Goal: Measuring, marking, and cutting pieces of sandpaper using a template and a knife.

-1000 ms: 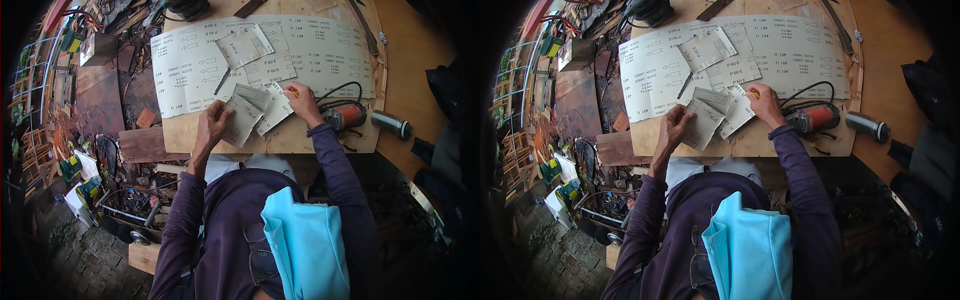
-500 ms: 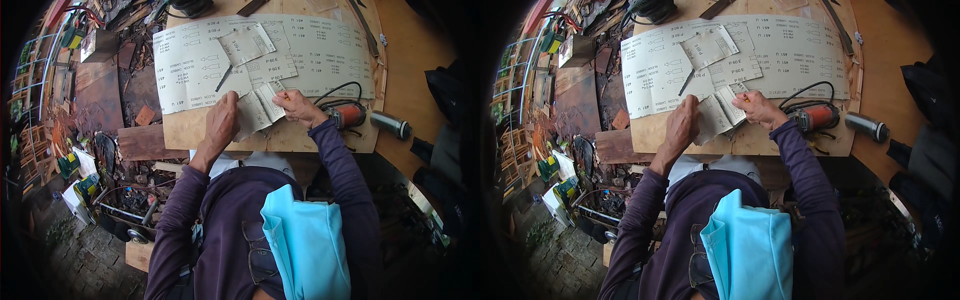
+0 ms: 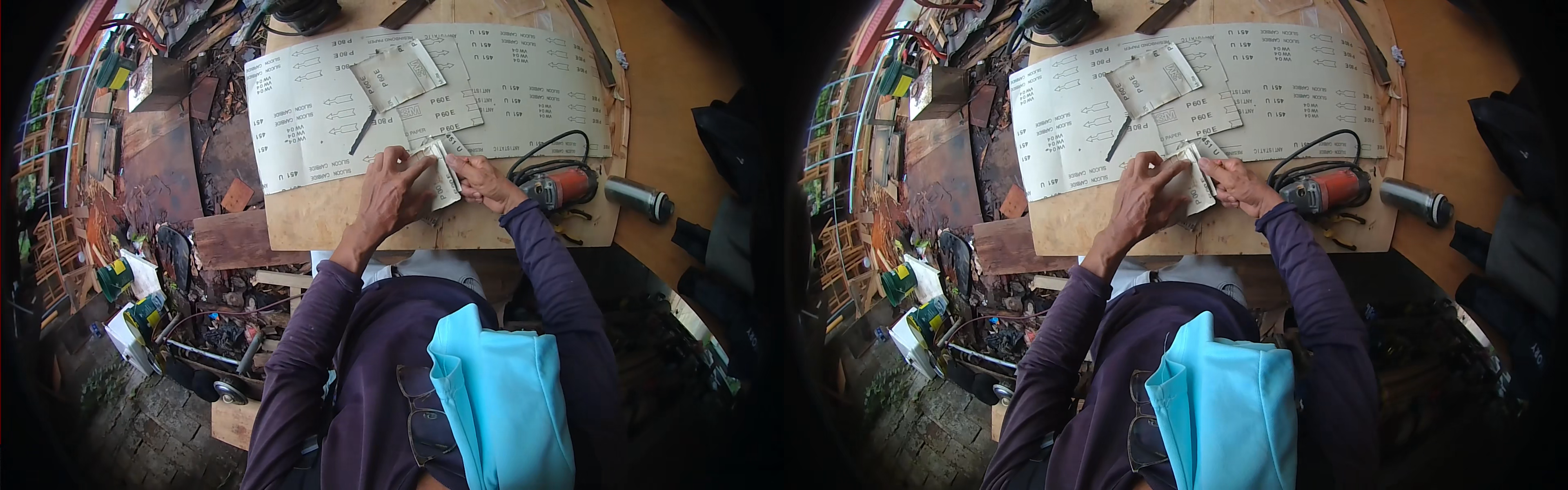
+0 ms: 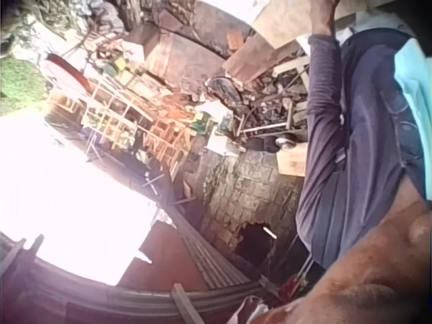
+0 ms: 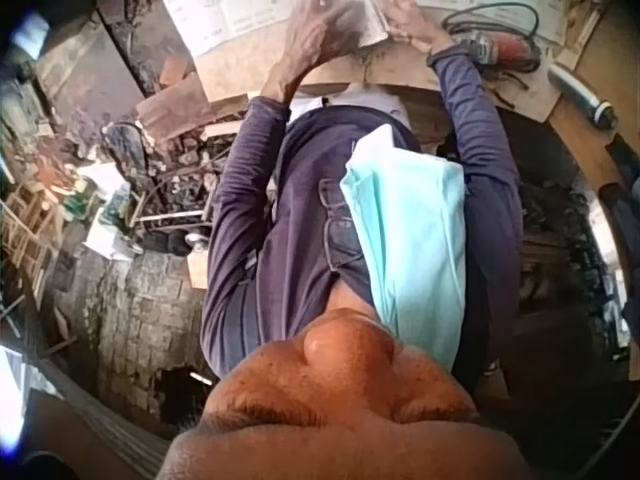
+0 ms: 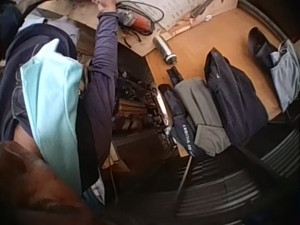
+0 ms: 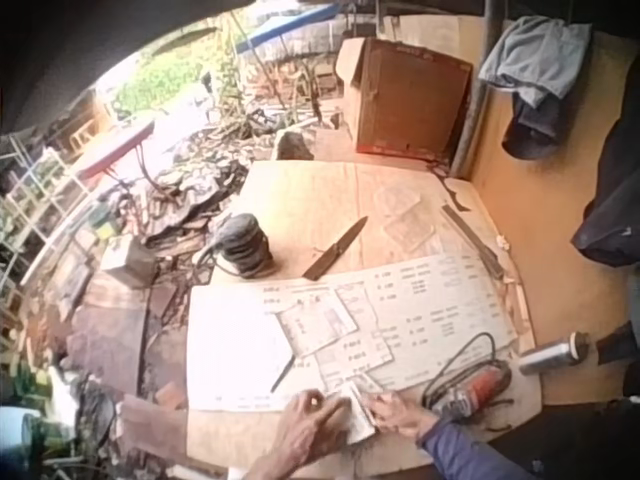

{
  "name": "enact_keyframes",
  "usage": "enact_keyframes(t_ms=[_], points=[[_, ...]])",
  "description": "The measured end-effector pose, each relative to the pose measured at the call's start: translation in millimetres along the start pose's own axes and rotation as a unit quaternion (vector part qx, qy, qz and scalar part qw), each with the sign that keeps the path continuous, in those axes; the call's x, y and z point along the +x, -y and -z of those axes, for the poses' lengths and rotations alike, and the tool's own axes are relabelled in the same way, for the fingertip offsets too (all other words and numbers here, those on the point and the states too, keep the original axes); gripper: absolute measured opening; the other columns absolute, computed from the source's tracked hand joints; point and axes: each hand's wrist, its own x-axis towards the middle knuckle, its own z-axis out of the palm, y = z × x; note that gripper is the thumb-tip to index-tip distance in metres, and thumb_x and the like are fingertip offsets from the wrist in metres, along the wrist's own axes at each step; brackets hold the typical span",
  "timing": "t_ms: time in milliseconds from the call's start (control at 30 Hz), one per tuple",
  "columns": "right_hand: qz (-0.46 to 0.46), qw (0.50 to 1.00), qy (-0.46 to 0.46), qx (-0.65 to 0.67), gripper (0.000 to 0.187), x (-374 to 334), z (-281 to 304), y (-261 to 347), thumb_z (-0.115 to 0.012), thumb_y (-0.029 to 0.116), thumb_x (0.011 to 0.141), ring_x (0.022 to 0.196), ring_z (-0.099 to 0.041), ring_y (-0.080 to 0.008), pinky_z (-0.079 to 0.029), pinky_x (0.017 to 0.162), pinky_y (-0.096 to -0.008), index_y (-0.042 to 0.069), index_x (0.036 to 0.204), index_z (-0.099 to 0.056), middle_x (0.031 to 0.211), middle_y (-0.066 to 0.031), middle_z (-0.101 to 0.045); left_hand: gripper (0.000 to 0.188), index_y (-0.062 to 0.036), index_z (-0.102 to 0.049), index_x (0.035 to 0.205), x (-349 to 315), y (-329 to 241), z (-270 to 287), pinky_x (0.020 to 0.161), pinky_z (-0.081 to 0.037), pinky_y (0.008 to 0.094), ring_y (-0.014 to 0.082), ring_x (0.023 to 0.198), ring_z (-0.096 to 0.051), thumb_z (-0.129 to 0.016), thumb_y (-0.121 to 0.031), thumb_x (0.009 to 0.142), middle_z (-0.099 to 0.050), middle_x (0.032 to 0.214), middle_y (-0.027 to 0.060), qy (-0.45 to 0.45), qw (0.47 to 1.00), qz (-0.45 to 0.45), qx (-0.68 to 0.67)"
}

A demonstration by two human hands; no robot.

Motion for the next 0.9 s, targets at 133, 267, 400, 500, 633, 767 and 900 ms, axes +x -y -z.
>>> enact_keyframes(t_ms=[133,267,400,500,633,767,900], points=[[0.045,0.997,0.039,-0.058,0.021,3.0,11.8,-4.0,-0.068,0.026,0.104,0.047,-0.032,0.0001,-0.026,0.042,-0.0214,0.009,0.095,-0.059,0.063,0.0100,-0.038,0.066,-0.0216,-0.062,0.142,3.9,1.1,0.1,0.095,-0.048,0.0456,0.0352,0.105,-0.056,-0.084,-0.028,0.079,-0.055,0.118,0.0167,0.005,0.999,0.018,-0.026],[0.045,0.995,0.048,-0.077,0.020,6.2,7.8,1.3,-0.069,0.023,0.102,0.048,-0.033,-0.0008,-0.026,0.043,-0.0229,0.007,0.092,-0.061,0.063,0.0093,-0.042,0.067,-0.0240,-0.061,0.146,5.2,15.3,1.2,0.098,-0.047,0.0450,0.0345,0.110,-0.055,-0.083,-0.033,0.084,-0.055,0.116,0.0156,0.026,0.997,0.063,-0.044],[0.046,0.992,0.003,-0.115,0.026,13.9,15.8,-6.2,-0.067,0.023,0.103,0.050,-0.032,-0.0012,-0.023,0.044,-0.0248,0.007,0.083,-0.060,0.062,0.0095,-0.040,0.065,-0.0255,-0.062,0.146,11.5,16.1,2.8,0.097,-0.046,0.0440,0.0335,0.106,-0.055,-0.083,-0.031,0.084,-0.058,0.115,0.0135,0.037,0.997,0.051,-0.035],[0.071,0.985,0.009,-0.158,0.030,13.4,9.7,-5.7,-0.065,0.025,0.104,0.055,-0.033,-0.0017,-0.024,0.048,-0.0255,0.009,0.080,-0.057,0.065,0.0095,-0.038,0.072,-0.0227,-0.057,0.150,10.6,23.7,4.9,0.095,-0.046,0.0433,0.0330,0.099,-0.054,-0.083,-0.028,0.084,-0.058,0.114,0.0134,0.033,0.999,-0.005,-0.009],[0.079,0.977,0.007,-0.197,0.033,11.2,9.4,-7.5,-0.064,0.023,0.104,0.059,-0.033,-0.0020,-0.027,0.051,-0.0258,0.009,0.077,-0.051,0.068,0.0093,-0.036,0.081,-0.0142,-0.051,0.152,7.8,20.6,0.9,0.090,-0.046,0.0404,0.0313,0.097,-0.054,-0.085,-0.025,0.080,-0.058,0.109,0.0129,0.048,0.998,0.015,-0.045],[0.094,0.975,0.009,-0.199,0.026,12.4,12.8,-12.0,-0.062,0.021,0.104,0.057,-0.035,-0.0018,-0.028,0.050,-0.0248,0.007,0.083,-0.057,0.068,0.0089,-0.040,0.082,-0.0088,-0.047,0.153,6.7,22.6,-3.9,0.091,-0.046,0.0421,0.0326,0.098,-0.054,-0.084,-0.023,0.081,-0.057,0.107,0.0139,0.039,0.998,0.027,-0.036],[0.104,0.975,0.001,-0.196,0.026,9.8,10.5,-8.1,-0.060,0.020,0.104,0.059,-0.036,-0.0021,-0.029,0.051,-0.0250,0.007,0.082,-0.059,0.068,0.0085,-0.040,0.073,-0.0075,-0.048,0.151,10.1,25.2,-2.5,0.090,-0.048,0.0449,0.0359,0.099,-0.057,-0.079,-0.020,0.086,-0.057,0.107,0.0162,0.049,0.996,0.037,-0.059]])
